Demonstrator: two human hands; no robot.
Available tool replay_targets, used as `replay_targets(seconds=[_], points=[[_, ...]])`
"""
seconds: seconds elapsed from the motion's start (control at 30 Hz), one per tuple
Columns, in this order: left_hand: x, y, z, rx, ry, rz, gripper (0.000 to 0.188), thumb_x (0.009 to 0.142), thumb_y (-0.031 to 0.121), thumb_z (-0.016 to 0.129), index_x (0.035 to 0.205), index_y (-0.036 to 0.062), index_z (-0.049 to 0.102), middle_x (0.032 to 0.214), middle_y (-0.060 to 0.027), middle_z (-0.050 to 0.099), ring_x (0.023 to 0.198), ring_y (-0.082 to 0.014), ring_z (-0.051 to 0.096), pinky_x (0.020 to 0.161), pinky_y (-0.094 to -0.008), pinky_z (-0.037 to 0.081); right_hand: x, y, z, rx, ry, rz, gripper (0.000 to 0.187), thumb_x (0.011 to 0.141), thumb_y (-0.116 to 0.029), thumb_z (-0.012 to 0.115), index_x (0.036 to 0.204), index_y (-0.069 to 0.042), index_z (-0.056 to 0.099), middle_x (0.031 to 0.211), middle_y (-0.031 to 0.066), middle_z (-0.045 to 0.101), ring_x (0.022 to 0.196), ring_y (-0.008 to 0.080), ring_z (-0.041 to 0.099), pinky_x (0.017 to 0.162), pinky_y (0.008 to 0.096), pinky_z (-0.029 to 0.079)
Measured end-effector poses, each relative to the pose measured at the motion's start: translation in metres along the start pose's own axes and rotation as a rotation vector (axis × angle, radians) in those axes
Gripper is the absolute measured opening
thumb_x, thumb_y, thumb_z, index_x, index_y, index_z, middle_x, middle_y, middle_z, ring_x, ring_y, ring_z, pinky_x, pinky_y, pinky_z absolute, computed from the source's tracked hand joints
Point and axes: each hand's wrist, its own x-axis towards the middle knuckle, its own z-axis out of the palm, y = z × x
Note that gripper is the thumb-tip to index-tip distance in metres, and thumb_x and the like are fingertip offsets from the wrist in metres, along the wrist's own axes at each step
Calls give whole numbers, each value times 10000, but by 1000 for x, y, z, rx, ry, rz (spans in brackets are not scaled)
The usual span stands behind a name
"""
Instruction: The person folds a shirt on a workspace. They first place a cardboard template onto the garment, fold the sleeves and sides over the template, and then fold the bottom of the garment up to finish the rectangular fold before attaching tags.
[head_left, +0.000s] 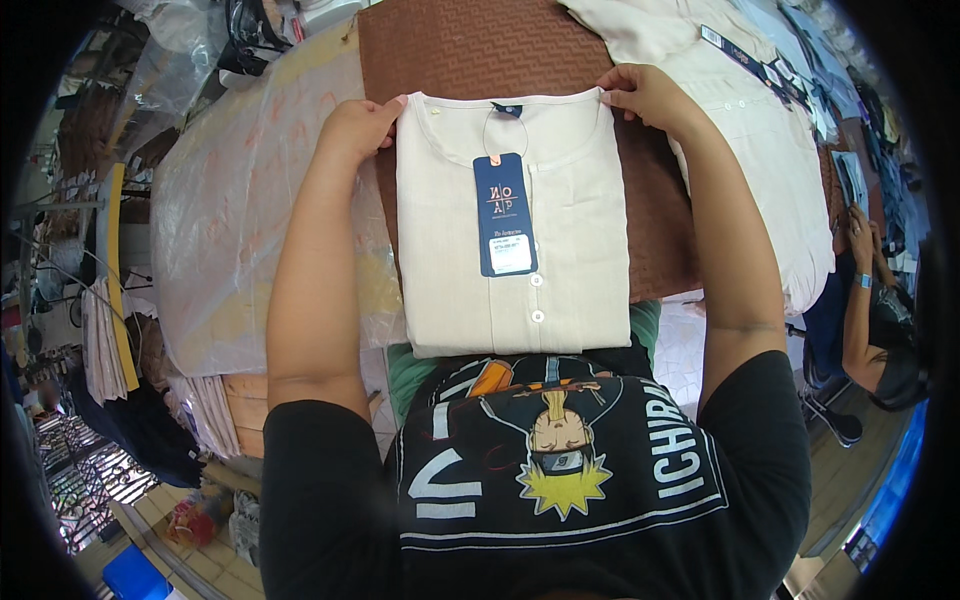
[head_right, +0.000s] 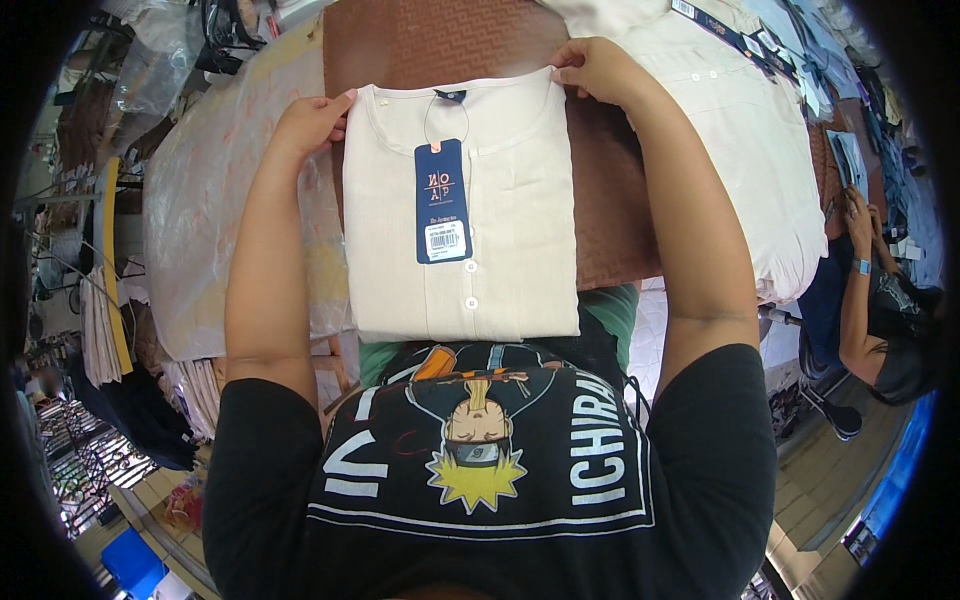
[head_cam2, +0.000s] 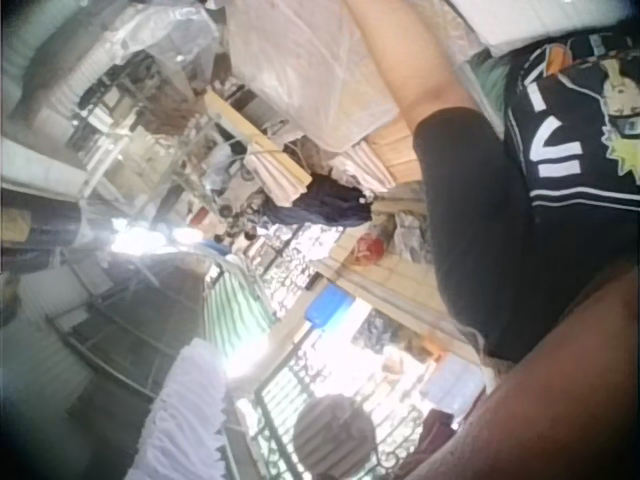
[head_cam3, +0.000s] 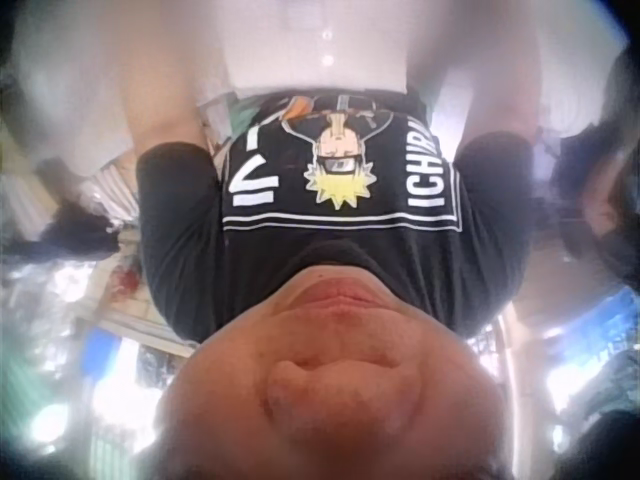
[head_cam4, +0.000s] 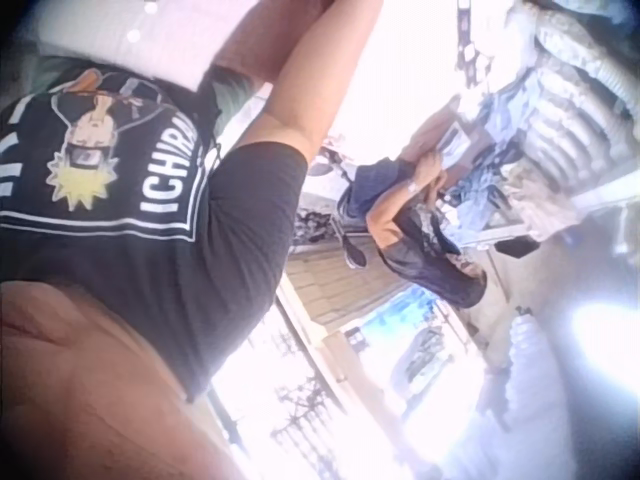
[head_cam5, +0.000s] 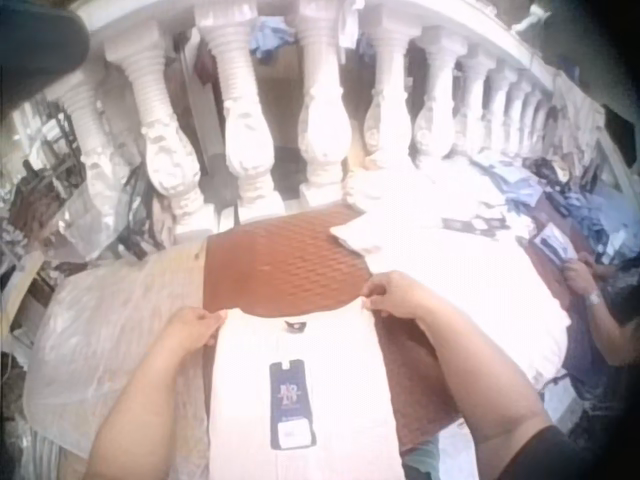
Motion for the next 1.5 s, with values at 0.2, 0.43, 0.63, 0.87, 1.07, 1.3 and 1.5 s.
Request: replay_targets(seconds=[0.2,0.43,0.63,0.87,1.07,1.3,1.5], points=[[-4,-2,9,-147,-48,13,313,839,321,636,912,19,671,818,-46,668,721,-136,619,624,-275,487,20,19,8,41,16,-153,131,833,-146,653,900,-37,622,749,-13,591,654,70,506,610,210,397],[-5,-16,14,-536,-145,-74,252,874,277,608,969,50,664,852,-11,662,763,-125,608,670,-261,475,27,28,22,166,145,-223,108,854,-139,629,881,-35,627,780,-10,612,703,66,529,668,215,425],[3,-17,14,-98,85,-7,434,784,434,640,901,18,680,840,-113,681,784,-206,639,711,-317,490,26,20,23,-15,209,-192,132,841,-154,641,883,-29,636,772,27,629,697,95,554,667,236,447],[21,-15,19,45,203,115,468,766,461,670,848,0,677,715,-40,632,585,-142,561,547,-283,451,21,-69,75,-321,331,-639,180,783,-219,674,906,-88,679,907,71,655,834,253,604,763,363,473],[33,-17,23,-243,2,14,329,798,373,676,903,61,679,763,4,632,646,-90,549,604,-268,437,28,-103,117,-464,187,-721,140,776,-228,655,863,-122,684,876,40,628,939,240,567,806,391,443],[15,-9,16,-351,-93,-31,288,843,357,621,986,111,665,857,31,642,798,-83,553,708,-257,417,35,-102,128,-561,303,-816,120,782,-217,647,849,-121,675,866,45,624,938,238,567,802,391,437],[27,-16,22,-234,-6,-1,336,844,380,604,985,82,672,887,-7,649,814,-123,574,729,-275,441,-10,-90,49,-299,566,-727,159,776,-141,681,876,-21,649,841,96,617,781,250,593,697,339,466]])
